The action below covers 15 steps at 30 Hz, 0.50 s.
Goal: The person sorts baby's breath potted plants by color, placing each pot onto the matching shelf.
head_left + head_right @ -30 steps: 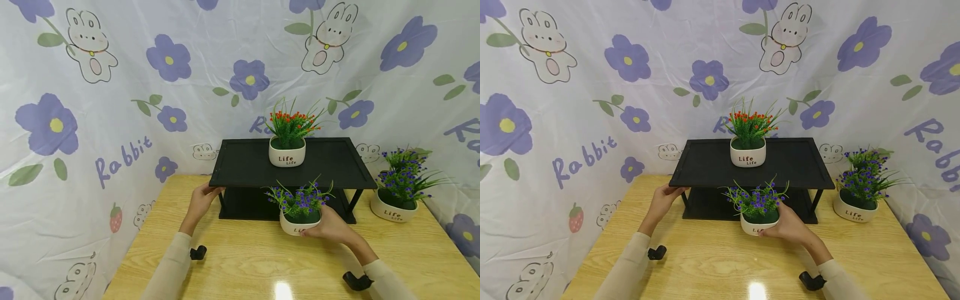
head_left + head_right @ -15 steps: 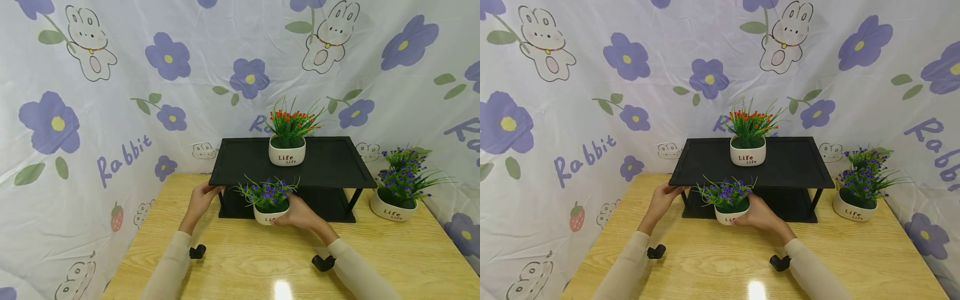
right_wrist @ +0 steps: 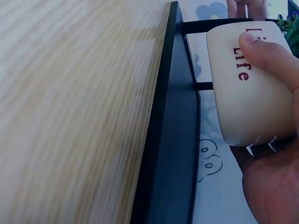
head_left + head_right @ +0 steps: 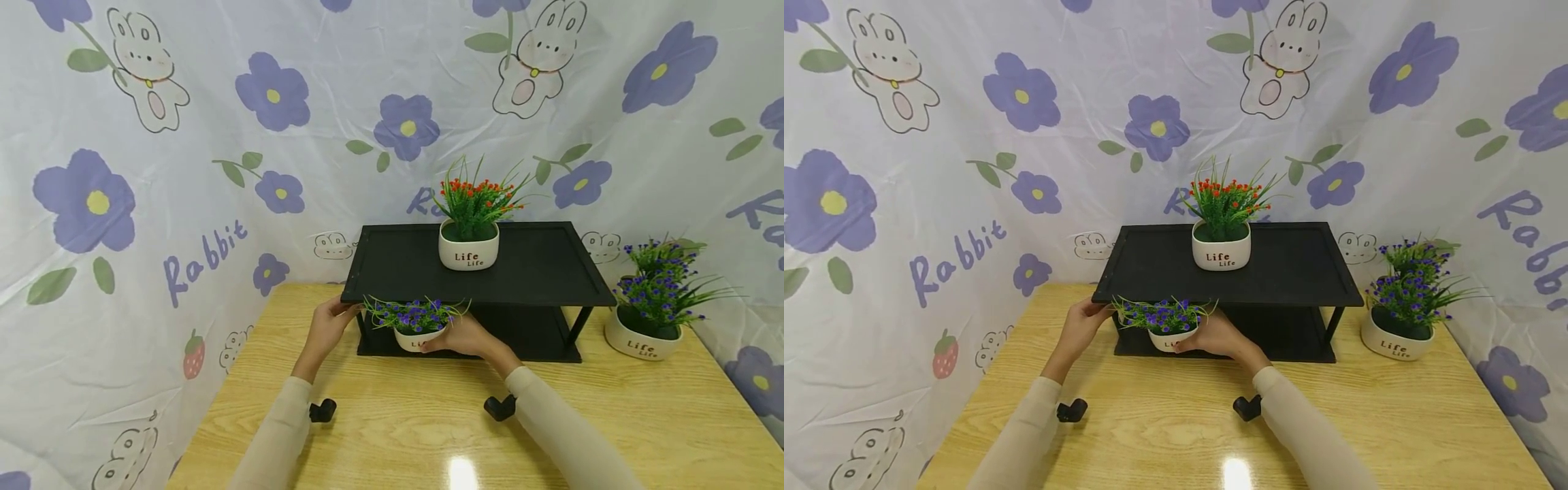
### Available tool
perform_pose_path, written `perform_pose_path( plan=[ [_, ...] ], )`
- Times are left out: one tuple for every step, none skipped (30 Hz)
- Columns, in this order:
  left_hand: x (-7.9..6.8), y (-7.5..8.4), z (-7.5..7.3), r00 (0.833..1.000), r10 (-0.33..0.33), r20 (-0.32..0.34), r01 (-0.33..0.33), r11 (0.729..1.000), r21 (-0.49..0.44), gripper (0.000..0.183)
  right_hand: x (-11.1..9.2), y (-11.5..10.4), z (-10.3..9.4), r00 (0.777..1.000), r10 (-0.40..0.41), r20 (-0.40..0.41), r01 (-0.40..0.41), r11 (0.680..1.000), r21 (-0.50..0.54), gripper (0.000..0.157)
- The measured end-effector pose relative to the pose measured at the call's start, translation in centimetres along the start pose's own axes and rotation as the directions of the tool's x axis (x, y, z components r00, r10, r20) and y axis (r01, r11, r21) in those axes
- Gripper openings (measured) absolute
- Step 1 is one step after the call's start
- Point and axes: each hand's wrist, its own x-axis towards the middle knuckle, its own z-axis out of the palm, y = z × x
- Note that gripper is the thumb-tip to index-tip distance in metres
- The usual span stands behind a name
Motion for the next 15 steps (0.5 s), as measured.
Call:
perform_pose_path(
  plan=[
    [0.0, 0.0, 0.0, 1.0, -0.001, -0.004, 0.001, 1.0, 0.007, 0.029, 0.4, 0.0, 0.1, 1.0, -0.013, 0.005, 0.013, 1.0, 0.008, 0.095],
    [0.0, -0.1, -0.1, 1.0, -0.001, -0.005, 0.001, 1.0, 0.019, 0.03, 0.7, 0.0, 0.3, 1.0, -0.025, 0.014, 0.024, 0.999, 0.021, 0.094],
    [0.0, -0.1, -0.1, 1.0, -0.003, -0.007, 0.003, 1.0, 0.023, 0.031, 1.1, 0.1, 0.4, 0.999, -0.03, 0.021, 0.029, 0.999, 0.023, 0.092],
    [0.1, -0.1, -0.1, 1.0, -0.005, -0.008, 0.005, 1.0, 0.027, 0.033, 1.4, 0.1, 0.5, 0.999, -0.028, 0.026, 0.027, 0.999, 0.034, 0.091],
    [0.1, -0.1, -0.1, 1.0, -0.008, -0.009, 0.008, 1.0, 0.026, 0.033, 1.7, 0.1, 0.6, 0.999, -0.016, 0.033, 0.014, 0.999, 0.053, 0.089],
    [0.1, -0.1, -0.1, 1.0, -0.011, -0.007, 0.011, 1.0, 0.026, 0.034, 1.9, 0.1, 0.7, 0.999, 0.002, 0.034, -0.004, 0.998, 0.063, 0.089],
    [0.1, -0.1, -0.1, 1.0, -0.015, -0.004, 0.015, 1.0, 0.022, 0.035, 2.1, 0.1, 0.7, 0.999, 0.025, 0.035, -0.027, 0.997, 0.079, 0.088],
    [0.2, -0.1, -0.1, 1.0, -0.018, -0.003, 0.018, 1.0, 0.024, 0.035, 2.3, 0.0, 0.8, 0.998, 0.051, 0.038, -0.054, 0.994, 0.098, 0.089],
    [0.2, -0.1, -0.1, 1.0, -0.021, -0.004, 0.021, 1.0, 0.019, 0.035, 2.6, 0.0, 1.0, 0.996, 0.076, 0.039, -0.079, 0.991, 0.109, 0.089],
    [0.2, -0.1, -0.1, 1.0, -0.023, -0.002, 0.023, 0.999, 0.026, 0.035, 2.8, -0.1, 1.0, 0.994, 0.102, 0.039, -0.106, 0.987, 0.124, 0.09],
    [0.2, -0.1, -0.1, 1.0, -0.024, -0.003, 0.024, 0.999, 0.035, 0.034, 3.0, 0.0, 1.1, 0.991, 0.125, 0.04, -0.129, 0.983, 0.129, 0.091],
    [0.2, -0.1, -0.1, 1.0, -0.026, -0.006, 0.026, 0.999, 0.044, 0.034, 3.1, -0.1, 1.2, 0.987, 0.154, 0.04, -0.158, 0.979, 0.128, 0.093],
    [0.2, -0.2, -0.1, 1.0, -0.027, -0.008, 0.027, 0.999, 0.047, 0.033, 3.2, -0.1, 1.2, 0.981, 0.19, 0.047, -0.195, 0.972, 0.134, 0.093],
    [0.2, -0.2, -0.1, 1.0, -0.025, -0.011, 0.025, 0.998, 0.054, 0.033, 3.4, -0.1, 1.3, 0.974, 0.221, 0.057, -0.227, 0.965, 0.133, 0.093],
    [0.2, -0.2, -0.1, 1.0, -0.025, -0.013, 0.026, 0.998, 0.055, 0.033, 3.5, 0.0, 1.3, 0.965, 0.254, 0.064, -0.26, 0.957, 0.128, 0.094]
  ],
)
